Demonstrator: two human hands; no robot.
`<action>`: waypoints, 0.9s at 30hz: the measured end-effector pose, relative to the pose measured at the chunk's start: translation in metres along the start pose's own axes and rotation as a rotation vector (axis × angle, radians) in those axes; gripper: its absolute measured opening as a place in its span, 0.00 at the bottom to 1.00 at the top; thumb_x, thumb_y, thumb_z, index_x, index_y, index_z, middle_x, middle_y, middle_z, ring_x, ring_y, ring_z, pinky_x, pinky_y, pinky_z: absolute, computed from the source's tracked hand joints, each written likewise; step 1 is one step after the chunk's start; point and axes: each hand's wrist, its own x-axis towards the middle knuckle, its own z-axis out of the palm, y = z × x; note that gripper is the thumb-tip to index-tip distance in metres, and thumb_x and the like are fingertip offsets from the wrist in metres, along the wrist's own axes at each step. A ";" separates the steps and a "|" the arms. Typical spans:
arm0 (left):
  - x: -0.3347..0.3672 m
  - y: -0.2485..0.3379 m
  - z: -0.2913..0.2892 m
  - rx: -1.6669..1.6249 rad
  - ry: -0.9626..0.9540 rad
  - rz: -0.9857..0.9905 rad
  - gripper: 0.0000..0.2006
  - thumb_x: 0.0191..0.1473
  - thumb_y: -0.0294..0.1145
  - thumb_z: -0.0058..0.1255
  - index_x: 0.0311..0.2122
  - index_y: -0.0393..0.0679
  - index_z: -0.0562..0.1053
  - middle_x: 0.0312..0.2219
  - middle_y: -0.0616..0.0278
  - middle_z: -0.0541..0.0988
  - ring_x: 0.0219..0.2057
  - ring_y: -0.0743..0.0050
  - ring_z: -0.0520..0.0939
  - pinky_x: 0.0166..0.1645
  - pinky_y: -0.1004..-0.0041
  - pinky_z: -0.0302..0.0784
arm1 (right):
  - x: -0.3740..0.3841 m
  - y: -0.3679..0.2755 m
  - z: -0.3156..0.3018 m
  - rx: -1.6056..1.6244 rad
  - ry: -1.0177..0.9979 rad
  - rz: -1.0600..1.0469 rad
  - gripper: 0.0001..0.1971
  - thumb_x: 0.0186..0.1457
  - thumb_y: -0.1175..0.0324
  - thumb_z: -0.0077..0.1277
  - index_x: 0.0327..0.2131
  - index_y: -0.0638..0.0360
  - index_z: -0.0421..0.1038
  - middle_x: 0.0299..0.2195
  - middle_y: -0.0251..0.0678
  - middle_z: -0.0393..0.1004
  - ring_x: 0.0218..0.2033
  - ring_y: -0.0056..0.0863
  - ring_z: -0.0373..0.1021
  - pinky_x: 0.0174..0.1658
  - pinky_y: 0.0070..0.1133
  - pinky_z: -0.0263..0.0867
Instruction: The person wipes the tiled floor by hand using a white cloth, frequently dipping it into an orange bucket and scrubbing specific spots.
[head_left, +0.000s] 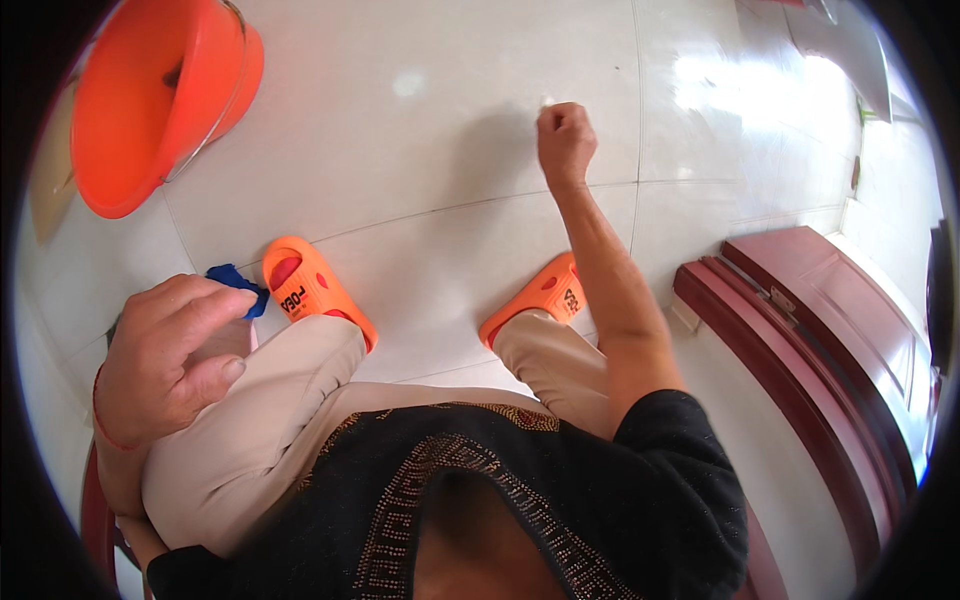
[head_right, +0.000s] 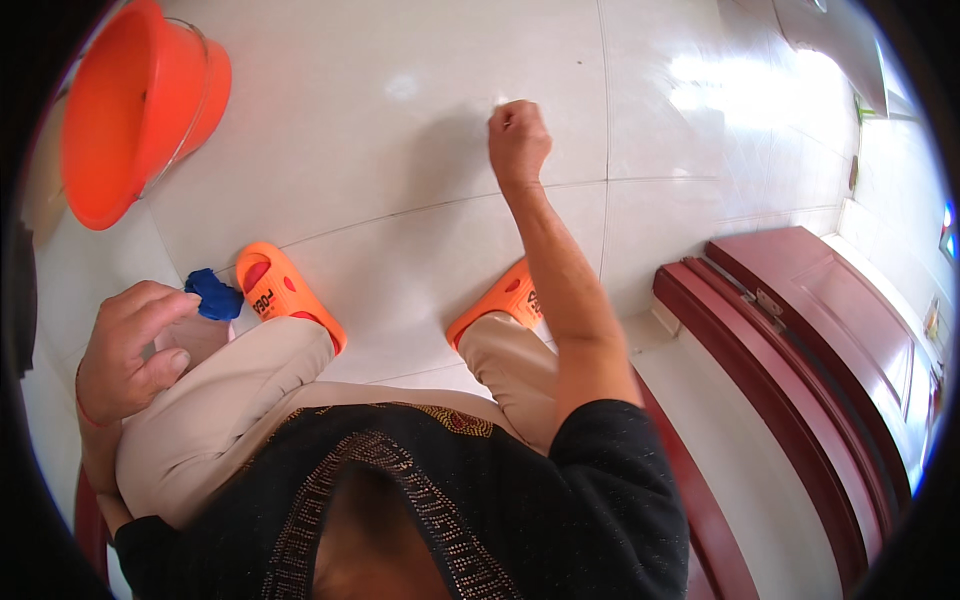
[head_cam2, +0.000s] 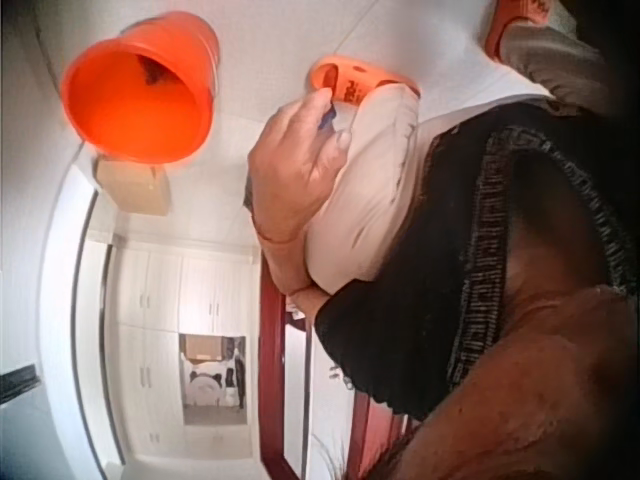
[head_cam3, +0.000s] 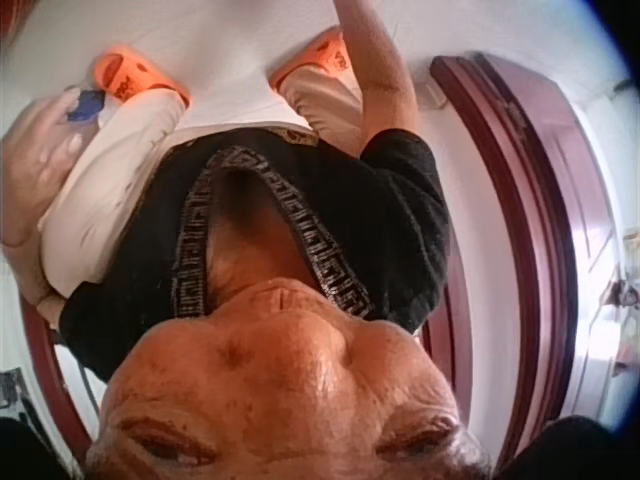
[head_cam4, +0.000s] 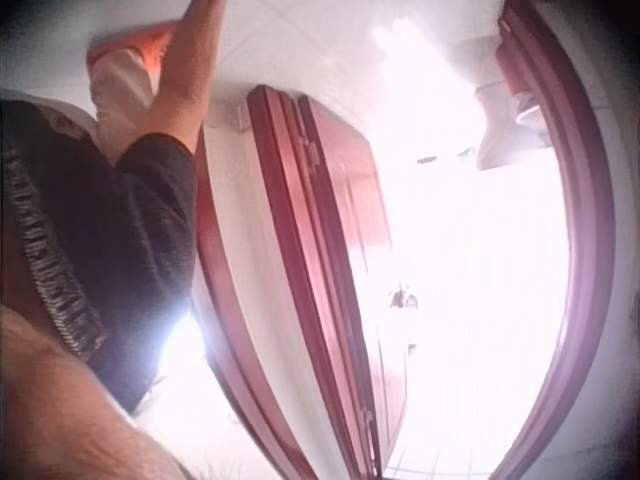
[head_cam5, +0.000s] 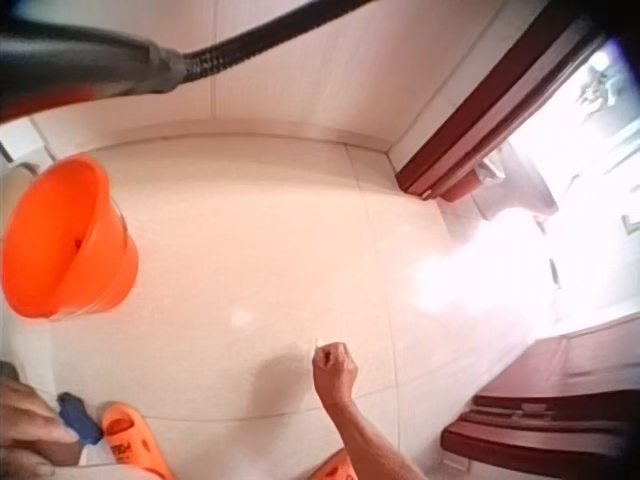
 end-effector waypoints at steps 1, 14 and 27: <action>-0.001 -0.001 0.000 0.000 -0.006 -0.005 0.18 0.38 0.29 0.52 0.38 0.33 0.70 0.28 0.50 0.73 0.26 0.54 0.74 0.31 0.67 0.70 | -0.013 0.004 -0.007 -0.028 -0.098 -0.158 0.07 0.48 0.69 0.47 0.20 0.55 0.63 0.25 0.35 0.68 0.21 0.39 0.66 0.25 0.30 0.62; 0.010 -0.002 0.005 -0.016 -0.034 -0.019 0.19 0.37 0.31 0.52 0.38 0.33 0.69 0.28 0.49 0.73 0.26 0.53 0.74 0.30 0.67 0.70 | -0.036 0.079 -0.058 -0.231 -0.428 -0.491 0.07 0.48 0.75 0.47 0.34 0.55 0.68 0.36 0.36 0.67 0.37 0.37 0.66 0.35 0.29 0.66; -0.008 -0.001 0.008 -0.036 0.033 -0.118 0.19 0.40 0.35 0.51 0.37 0.32 0.70 0.29 0.49 0.74 0.27 0.52 0.74 0.31 0.67 0.71 | 0.122 0.137 -0.053 -0.332 0.229 0.408 0.03 0.47 0.71 0.48 0.26 0.55 0.72 0.28 0.38 0.72 0.33 0.34 0.68 0.38 0.27 0.65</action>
